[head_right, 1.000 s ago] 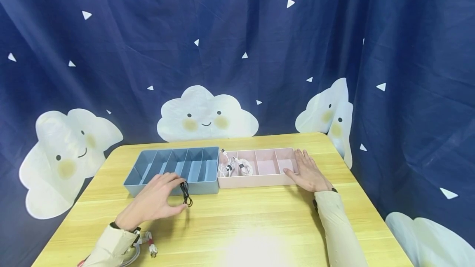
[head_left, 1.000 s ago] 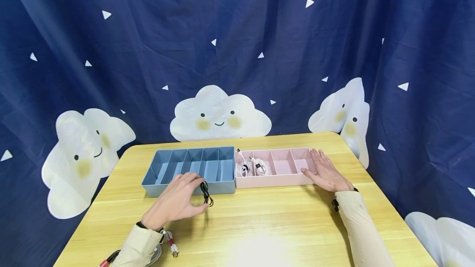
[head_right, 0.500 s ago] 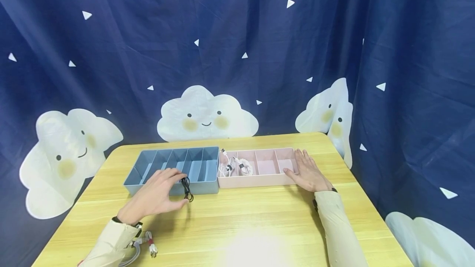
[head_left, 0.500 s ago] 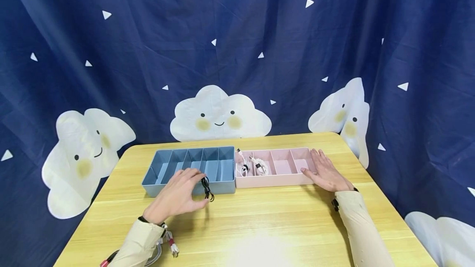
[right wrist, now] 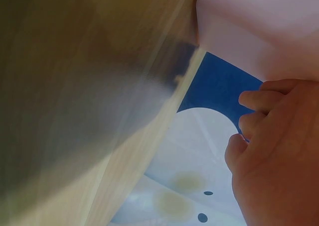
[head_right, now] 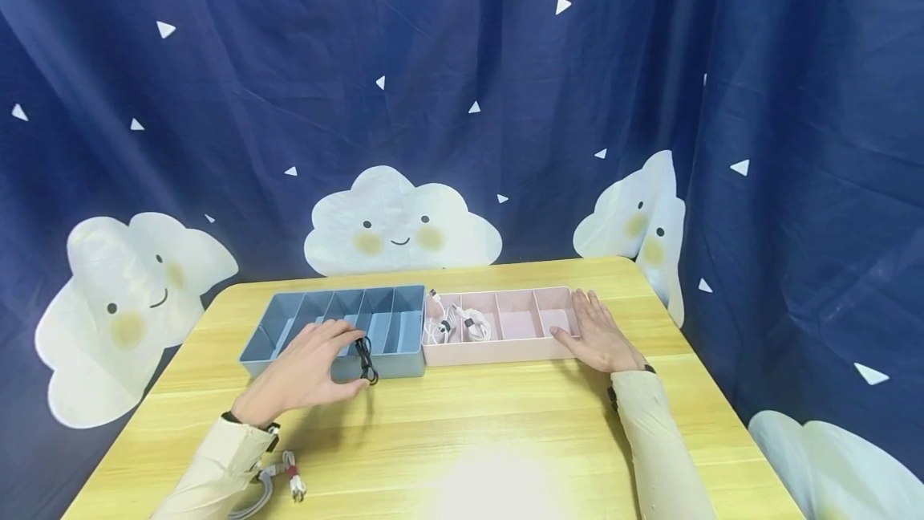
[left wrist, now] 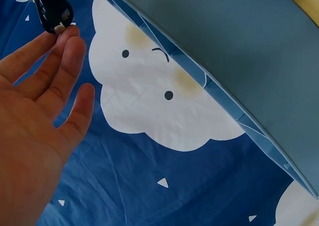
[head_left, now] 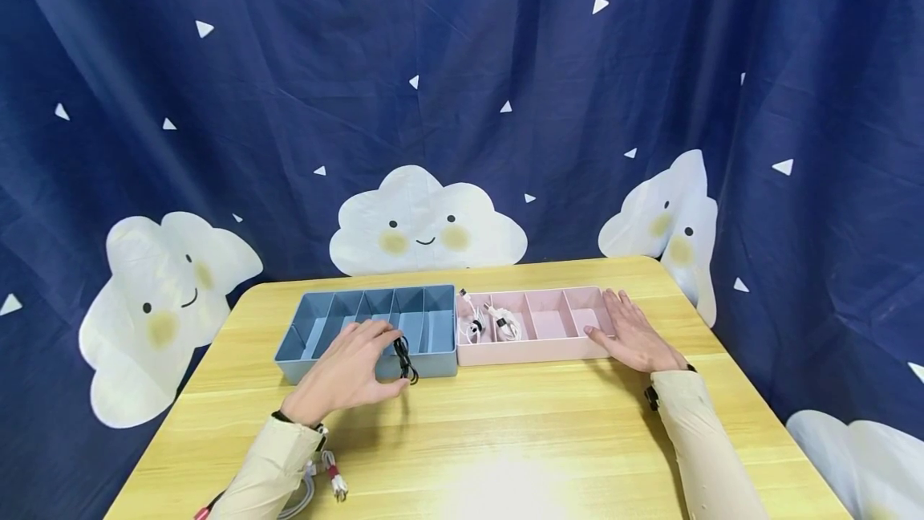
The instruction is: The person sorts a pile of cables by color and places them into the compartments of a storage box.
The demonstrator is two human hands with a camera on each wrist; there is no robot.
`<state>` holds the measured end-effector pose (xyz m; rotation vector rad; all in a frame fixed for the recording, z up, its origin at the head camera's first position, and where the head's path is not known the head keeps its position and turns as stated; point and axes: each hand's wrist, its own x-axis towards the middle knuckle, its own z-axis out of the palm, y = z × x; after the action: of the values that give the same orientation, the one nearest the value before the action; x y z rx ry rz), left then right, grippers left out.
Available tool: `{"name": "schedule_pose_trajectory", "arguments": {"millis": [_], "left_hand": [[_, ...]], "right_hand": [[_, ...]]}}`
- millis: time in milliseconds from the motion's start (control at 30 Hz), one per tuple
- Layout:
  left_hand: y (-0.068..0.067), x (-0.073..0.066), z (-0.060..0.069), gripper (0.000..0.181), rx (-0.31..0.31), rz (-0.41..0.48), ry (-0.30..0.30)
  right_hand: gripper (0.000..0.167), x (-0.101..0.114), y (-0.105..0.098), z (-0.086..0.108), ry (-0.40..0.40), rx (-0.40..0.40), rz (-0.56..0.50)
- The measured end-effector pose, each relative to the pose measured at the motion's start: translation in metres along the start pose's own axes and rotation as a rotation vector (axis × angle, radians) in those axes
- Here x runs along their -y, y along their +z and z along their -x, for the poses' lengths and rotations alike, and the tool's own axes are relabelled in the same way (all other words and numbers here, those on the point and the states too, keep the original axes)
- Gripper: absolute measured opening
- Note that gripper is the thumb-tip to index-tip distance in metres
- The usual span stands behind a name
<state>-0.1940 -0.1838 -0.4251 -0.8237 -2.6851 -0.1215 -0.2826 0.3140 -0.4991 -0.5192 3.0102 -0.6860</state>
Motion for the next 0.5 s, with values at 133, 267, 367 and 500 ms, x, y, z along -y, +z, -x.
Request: {"name": "schedule_pose_trajectory", "arguments": {"millis": [133,267,367,500], "left_hand": [[0.000,0.002,-0.003,0.074,-0.005,0.003,0.002],[-0.001,0.003,-0.005,0.072,0.002,0.006,-0.002],[-0.003,0.003,-0.008,0.073,0.018,0.011,-0.007],[-0.002,0.004,-0.011,0.073,0.026,0.019,-0.011]], "right_hand": [[0.094,0.000,0.000,0.000,-0.001,0.001,-0.002],[0.094,0.000,0.000,0.000,-0.002,0.002,-0.004],[0.094,-0.001,0.000,0.000,-0.003,0.002,-0.001],[0.094,-0.001,0.001,0.000,-0.003,0.000,0.001]]}}
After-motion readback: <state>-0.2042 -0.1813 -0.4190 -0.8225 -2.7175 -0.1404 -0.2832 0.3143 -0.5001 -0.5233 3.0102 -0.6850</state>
